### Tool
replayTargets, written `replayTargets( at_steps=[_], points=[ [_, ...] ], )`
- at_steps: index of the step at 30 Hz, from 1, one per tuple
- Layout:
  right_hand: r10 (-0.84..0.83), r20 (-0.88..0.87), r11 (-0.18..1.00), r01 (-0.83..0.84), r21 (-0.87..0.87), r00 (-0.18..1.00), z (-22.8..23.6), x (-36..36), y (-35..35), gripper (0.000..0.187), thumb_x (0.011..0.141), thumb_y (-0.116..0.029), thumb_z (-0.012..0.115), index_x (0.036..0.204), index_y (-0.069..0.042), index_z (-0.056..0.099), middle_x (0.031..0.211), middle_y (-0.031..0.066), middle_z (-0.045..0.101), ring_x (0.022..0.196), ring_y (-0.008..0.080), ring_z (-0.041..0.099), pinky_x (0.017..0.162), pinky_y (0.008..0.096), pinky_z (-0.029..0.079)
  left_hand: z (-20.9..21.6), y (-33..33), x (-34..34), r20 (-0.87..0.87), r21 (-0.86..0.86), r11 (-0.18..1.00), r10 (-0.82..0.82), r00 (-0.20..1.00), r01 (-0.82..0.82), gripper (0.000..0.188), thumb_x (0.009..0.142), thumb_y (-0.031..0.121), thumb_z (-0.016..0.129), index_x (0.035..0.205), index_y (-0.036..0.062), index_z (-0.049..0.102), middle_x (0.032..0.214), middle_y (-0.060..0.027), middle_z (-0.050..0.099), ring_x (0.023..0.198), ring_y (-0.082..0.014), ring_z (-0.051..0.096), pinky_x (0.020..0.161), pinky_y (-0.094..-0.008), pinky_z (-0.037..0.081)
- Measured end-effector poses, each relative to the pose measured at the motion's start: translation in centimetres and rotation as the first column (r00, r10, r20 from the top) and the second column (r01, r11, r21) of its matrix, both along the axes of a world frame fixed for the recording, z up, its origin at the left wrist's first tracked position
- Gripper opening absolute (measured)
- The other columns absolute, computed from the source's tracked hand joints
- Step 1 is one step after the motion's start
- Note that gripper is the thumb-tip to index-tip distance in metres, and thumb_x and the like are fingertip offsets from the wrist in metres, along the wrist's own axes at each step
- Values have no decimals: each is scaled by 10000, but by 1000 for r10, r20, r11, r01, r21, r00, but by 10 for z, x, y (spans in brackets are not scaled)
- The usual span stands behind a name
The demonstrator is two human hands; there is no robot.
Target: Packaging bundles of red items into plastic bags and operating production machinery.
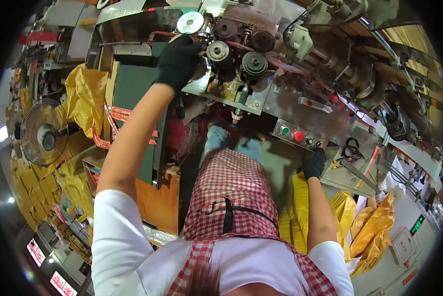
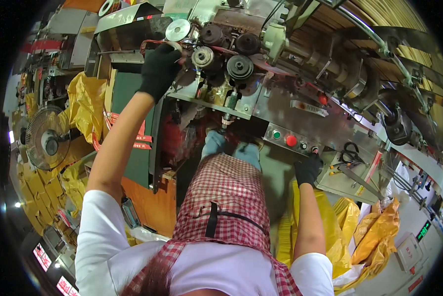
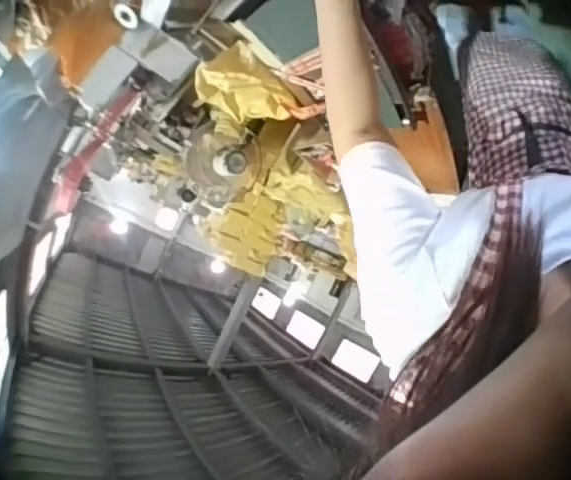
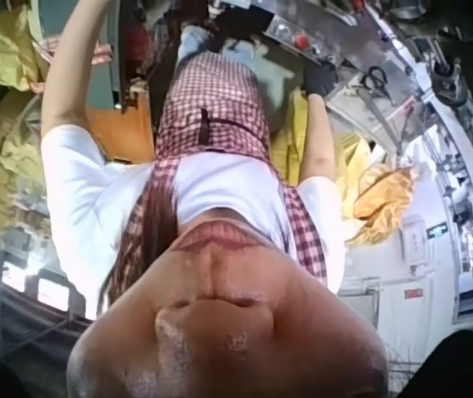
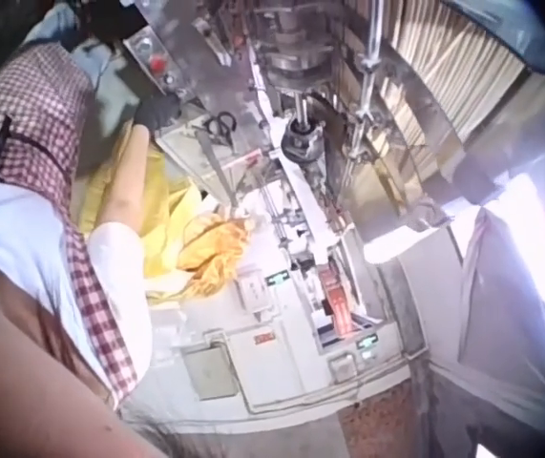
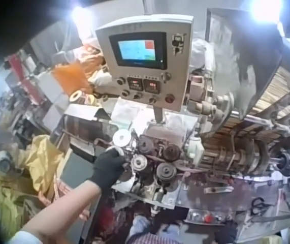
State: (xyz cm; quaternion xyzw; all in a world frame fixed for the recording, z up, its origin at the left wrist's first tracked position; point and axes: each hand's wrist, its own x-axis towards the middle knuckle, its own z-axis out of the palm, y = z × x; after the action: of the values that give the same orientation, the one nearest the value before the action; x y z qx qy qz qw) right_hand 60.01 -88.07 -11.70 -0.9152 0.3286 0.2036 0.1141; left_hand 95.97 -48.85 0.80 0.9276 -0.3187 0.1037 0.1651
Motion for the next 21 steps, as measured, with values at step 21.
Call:
replayTargets(
  at_steps=[21],
  points=[
    [34, 76, 997, -29, -73, 997, -23, -13, -8, 828, 606, -253, 714, 1324, -4, 386, 1270, 231, 460, 1152, 387, 428, 993, 444, 339, -17, -118, 61, -133, 555, 757, -327, 935, 344, 163, 690, 74, 626, 851, 56, 637, 855, -161, 658, 818, -335, 657, 683, -437, 523]
  ],
)
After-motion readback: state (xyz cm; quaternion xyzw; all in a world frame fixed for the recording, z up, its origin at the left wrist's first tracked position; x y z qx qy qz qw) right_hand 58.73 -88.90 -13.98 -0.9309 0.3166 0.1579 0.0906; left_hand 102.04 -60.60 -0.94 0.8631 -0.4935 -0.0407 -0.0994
